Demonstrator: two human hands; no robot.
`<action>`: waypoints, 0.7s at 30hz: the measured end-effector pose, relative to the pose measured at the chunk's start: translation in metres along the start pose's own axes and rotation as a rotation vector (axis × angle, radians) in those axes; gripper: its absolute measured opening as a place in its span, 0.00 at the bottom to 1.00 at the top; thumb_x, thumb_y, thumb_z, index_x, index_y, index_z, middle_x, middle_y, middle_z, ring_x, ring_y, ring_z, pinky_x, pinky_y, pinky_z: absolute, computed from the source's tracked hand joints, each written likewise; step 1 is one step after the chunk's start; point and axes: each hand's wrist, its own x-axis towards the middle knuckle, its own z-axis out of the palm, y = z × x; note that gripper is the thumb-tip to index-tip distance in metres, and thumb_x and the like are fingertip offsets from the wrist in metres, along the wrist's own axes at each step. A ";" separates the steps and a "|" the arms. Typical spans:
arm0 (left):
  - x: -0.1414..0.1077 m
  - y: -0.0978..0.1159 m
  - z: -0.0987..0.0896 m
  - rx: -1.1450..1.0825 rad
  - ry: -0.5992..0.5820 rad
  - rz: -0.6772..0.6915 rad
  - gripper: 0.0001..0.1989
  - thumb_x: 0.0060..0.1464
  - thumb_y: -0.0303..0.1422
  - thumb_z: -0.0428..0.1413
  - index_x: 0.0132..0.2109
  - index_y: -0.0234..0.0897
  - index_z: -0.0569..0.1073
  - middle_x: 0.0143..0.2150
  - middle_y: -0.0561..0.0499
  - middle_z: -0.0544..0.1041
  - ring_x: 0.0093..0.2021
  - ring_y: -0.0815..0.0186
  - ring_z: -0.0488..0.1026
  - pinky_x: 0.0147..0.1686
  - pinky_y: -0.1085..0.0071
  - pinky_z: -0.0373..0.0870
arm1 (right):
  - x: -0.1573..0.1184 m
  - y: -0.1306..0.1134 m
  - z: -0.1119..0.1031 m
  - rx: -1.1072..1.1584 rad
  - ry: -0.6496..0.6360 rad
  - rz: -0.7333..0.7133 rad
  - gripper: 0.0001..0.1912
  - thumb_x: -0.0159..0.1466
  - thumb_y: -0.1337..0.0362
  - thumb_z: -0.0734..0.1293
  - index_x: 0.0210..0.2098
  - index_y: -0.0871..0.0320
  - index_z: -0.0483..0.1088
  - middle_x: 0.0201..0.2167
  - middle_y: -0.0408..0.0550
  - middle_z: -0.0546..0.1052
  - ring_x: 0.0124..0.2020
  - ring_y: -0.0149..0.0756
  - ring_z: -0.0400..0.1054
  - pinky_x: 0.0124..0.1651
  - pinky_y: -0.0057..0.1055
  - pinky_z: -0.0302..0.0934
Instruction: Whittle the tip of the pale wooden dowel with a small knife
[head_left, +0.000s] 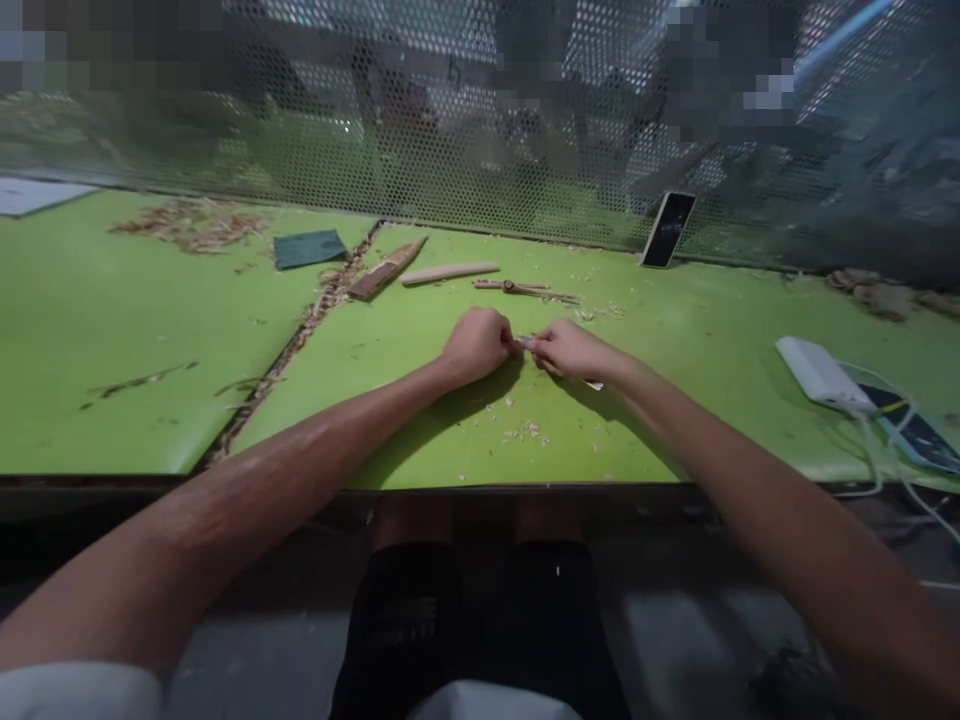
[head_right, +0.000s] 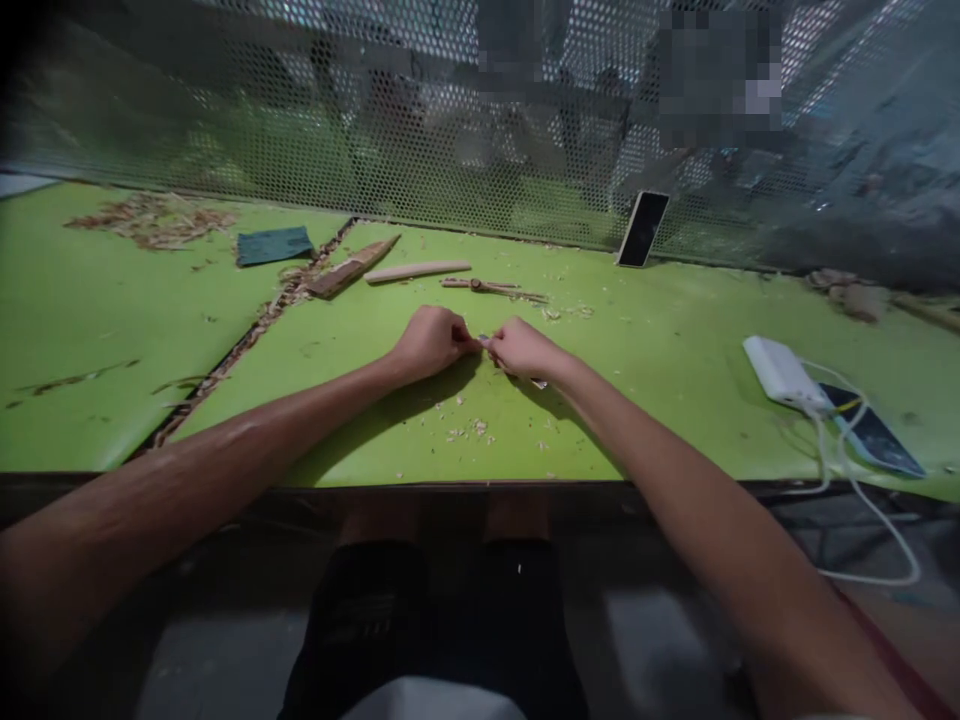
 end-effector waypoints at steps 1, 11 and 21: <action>0.000 0.001 -0.001 -0.003 -0.006 -0.004 0.06 0.61 0.30 0.67 0.38 0.31 0.87 0.33 0.43 0.85 0.32 0.62 0.78 0.41 0.64 0.76 | -0.002 0.003 -0.003 0.031 -0.026 0.005 0.25 0.80 0.67 0.63 0.24 0.57 0.67 0.15 0.36 0.62 0.16 0.25 0.51 0.26 0.31 0.47; -0.011 0.006 -0.013 0.032 0.019 0.020 0.04 0.62 0.29 0.69 0.40 0.32 0.88 0.38 0.42 0.85 0.33 0.64 0.76 0.37 0.67 0.75 | 0.005 0.019 -0.014 0.133 0.087 0.001 0.16 0.79 0.65 0.65 0.33 0.54 0.70 0.24 0.41 0.68 0.23 0.31 0.57 0.25 0.31 0.52; -0.028 0.016 -0.029 0.029 0.406 0.448 0.05 0.67 0.27 0.63 0.42 0.35 0.85 0.39 0.46 0.80 0.31 0.68 0.74 0.29 0.73 0.74 | -0.018 0.031 -0.002 0.467 0.300 -0.403 0.09 0.77 0.54 0.68 0.43 0.49 0.74 0.28 0.41 0.66 0.25 0.35 0.56 0.25 0.33 0.49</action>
